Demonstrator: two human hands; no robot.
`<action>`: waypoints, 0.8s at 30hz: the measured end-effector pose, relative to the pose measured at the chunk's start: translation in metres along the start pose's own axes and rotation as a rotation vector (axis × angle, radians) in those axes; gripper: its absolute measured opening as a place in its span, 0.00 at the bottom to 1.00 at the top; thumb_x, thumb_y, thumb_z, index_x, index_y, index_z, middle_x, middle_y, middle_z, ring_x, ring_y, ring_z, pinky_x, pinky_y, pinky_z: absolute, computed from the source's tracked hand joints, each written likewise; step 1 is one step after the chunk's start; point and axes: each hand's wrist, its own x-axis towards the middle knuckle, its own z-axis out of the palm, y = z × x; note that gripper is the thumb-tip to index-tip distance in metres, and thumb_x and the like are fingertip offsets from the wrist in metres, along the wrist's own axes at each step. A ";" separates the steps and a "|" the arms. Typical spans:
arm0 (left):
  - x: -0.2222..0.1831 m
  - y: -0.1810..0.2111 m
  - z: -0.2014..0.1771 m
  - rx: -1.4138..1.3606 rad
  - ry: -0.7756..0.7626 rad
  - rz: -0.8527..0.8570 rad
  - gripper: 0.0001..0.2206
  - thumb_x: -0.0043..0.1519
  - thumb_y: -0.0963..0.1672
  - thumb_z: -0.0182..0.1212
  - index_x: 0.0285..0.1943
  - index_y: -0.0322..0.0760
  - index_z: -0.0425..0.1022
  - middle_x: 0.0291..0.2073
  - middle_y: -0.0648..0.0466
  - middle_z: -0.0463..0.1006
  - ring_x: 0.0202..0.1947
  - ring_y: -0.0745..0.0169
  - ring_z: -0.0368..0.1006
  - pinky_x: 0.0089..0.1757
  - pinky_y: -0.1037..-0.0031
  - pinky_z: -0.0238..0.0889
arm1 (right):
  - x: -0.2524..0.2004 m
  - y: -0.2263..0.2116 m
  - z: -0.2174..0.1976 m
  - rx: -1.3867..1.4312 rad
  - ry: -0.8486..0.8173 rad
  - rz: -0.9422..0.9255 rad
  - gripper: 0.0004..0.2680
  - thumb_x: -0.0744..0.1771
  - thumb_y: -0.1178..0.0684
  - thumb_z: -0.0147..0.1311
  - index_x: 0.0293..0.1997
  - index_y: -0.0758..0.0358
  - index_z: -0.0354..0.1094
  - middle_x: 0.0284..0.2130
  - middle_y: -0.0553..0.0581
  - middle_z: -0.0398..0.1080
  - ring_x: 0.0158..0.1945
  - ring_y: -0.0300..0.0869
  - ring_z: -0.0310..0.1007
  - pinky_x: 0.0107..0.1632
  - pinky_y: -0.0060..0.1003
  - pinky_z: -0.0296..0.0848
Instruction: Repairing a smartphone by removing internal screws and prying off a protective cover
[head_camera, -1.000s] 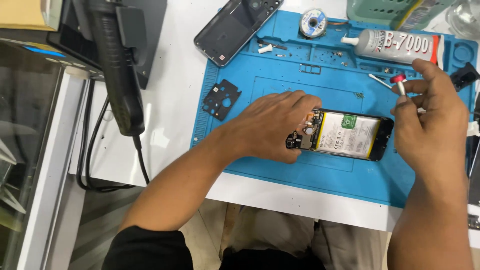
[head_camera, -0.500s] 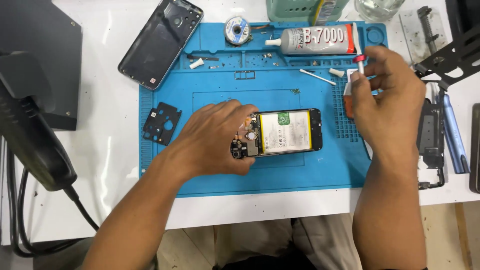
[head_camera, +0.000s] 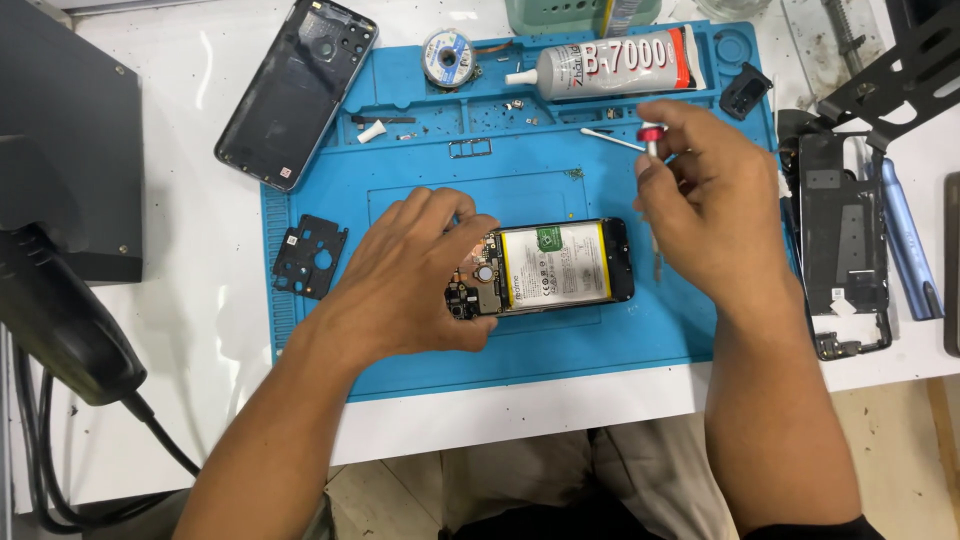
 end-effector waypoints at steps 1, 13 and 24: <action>0.000 0.000 0.000 0.035 -0.002 -0.009 0.38 0.39 0.54 0.78 0.59 0.39 0.72 0.49 0.51 0.69 0.45 0.50 0.64 0.43 0.57 0.63 | 0.001 -0.001 0.000 0.072 0.050 -0.003 0.13 0.71 0.65 0.49 0.65 0.74 0.67 0.37 0.60 0.67 0.27 0.41 0.69 0.30 0.33 0.66; -0.002 -0.010 0.007 0.081 -0.017 0.000 0.42 0.41 0.57 0.80 0.64 0.39 0.71 0.51 0.49 0.70 0.48 0.48 0.64 0.46 0.57 0.62 | 0.001 -0.004 0.004 0.312 0.244 -0.114 0.07 0.76 0.68 0.48 0.62 0.77 0.58 0.44 0.69 0.67 0.42 0.52 0.80 0.46 0.41 0.83; -0.001 -0.008 0.002 0.069 -0.055 -0.009 0.38 0.42 0.56 0.80 0.61 0.43 0.72 0.50 0.52 0.71 0.48 0.51 0.65 0.48 0.59 0.60 | 0.002 -0.001 0.007 0.366 0.275 -0.213 0.07 0.76 0.67 0.46 0.61 0.76 0.55 0.45 0.72 0.66 0.43 0.55 0.79 0.50 0.45 0.83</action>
